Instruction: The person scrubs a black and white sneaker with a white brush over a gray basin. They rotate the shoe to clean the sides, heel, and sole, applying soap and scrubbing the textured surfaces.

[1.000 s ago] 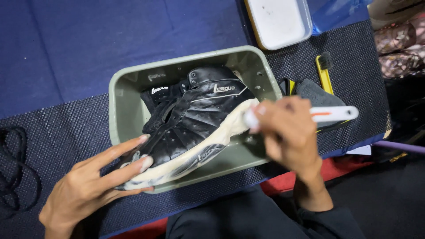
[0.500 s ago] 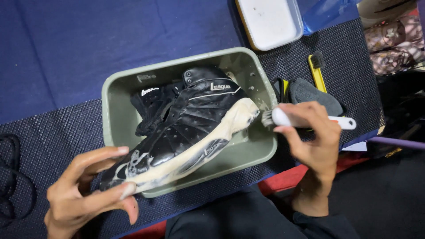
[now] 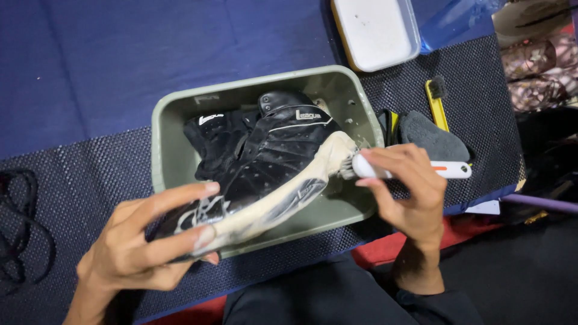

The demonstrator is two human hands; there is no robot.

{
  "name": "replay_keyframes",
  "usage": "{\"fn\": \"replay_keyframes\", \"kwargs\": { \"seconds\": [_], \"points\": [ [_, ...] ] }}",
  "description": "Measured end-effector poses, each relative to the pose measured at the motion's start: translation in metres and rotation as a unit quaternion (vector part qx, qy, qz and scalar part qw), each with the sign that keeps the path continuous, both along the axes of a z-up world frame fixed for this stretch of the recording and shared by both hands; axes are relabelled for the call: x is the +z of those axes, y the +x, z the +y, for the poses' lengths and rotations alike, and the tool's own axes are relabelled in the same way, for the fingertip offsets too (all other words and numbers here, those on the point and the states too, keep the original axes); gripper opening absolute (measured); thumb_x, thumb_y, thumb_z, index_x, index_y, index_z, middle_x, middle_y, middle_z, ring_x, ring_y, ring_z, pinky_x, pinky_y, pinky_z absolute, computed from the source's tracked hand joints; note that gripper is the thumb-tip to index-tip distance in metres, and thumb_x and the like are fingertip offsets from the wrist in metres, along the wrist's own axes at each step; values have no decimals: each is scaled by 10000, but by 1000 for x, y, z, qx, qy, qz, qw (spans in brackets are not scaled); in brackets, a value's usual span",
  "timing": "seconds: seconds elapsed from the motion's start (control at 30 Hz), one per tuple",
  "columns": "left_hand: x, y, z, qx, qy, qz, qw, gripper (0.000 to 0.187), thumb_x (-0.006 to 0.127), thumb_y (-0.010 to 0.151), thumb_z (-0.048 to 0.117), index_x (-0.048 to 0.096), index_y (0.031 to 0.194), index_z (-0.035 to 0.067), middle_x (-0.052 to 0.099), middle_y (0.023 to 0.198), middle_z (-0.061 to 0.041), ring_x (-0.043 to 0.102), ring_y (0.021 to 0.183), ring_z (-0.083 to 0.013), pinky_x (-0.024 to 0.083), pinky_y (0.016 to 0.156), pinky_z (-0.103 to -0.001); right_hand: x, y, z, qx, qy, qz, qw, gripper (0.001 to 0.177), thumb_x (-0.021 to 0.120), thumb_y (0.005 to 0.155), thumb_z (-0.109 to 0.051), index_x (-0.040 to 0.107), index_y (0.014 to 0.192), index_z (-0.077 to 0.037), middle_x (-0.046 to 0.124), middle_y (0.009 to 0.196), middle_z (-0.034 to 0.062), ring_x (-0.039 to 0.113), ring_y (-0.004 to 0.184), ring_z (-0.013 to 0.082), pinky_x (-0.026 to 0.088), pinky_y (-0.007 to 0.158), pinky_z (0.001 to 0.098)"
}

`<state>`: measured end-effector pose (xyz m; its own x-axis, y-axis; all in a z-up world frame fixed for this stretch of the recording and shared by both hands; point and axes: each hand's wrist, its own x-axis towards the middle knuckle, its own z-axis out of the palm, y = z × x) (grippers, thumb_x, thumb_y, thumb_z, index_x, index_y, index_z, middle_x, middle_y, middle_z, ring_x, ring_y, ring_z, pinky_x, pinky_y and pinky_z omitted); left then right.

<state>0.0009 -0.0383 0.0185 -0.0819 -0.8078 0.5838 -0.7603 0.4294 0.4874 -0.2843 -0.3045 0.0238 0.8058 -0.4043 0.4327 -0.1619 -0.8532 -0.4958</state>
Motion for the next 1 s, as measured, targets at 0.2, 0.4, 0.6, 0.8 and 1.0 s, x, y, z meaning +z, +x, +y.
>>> {"fn": "replay_keyframes", "kwargs": {
  "seconds": [0.2, 0.4, 0.6, 0.8, 1.0],
  "points": [
    [-21, -5, 4, 79, -54, 21, 995, 803, 906, 856, 452, 425, 1384, 84, 653, 1244, -335, 746, 1136, -402, 627, 824, -447, -6, 21, -8, 1, -68, -43, 997, 305, 790, 962, -63, 671, 1219, 52, 730, 1157, 203, 648, 940, 356, 511, 891, 431],
    [-34, -11, 4, 123, -72, 54, 988, 897, 885, 784, 584, 420, 1384, 105, 656, 1287, -297, 717, 1087, -364, 507, 910, -480, 4, 47, -2, 102, -76, -83, 988, 218, 607, 960, 56, 658, 1145, -47, 738, 1163, 174, 611, 926, 376, 447, 926, 485],
    [-36, -17, 1, 144, -104, 100, 979, 967, 826, 792, 616, 396, 1453, 57, 627, 1309, -293, 685, 1147, -435, 553, 1000, -554, 11, 69, 0, 130, -25, -156, 979, 194, 589, 930, 158, 615, 1086, 47, 717, 1053, 246, 612, 942, 418, 516, 914, 482],
    [-50, -30, 0, 137, -156, 133, 969, 876, 879, 821, 471, 433, 1383, -32, 625, 1321, -287, 707, 1237, -449, 613, 1068, -564, 32, 93, 20, 156, -170, -148, 962, 255, 446, 1067, -132, 676, 1001, -46, 765, 998, 164, 601, 922, 421, 376, 933, 578],
    [-45, -33, -4, 93, -180, 184, 962, 825, 759, 930, 497, 395, 1435, -45, 605, 1358, -302, 714, 1197, -455, 617, 1054, -539, 70, 125, 78, 225, -217, -73, 947, 249, 480, 1053, -185, 716, 975, -158, 775, 1075, 67, 594, 919, 328, 280, 936, 474]
  ]
}}
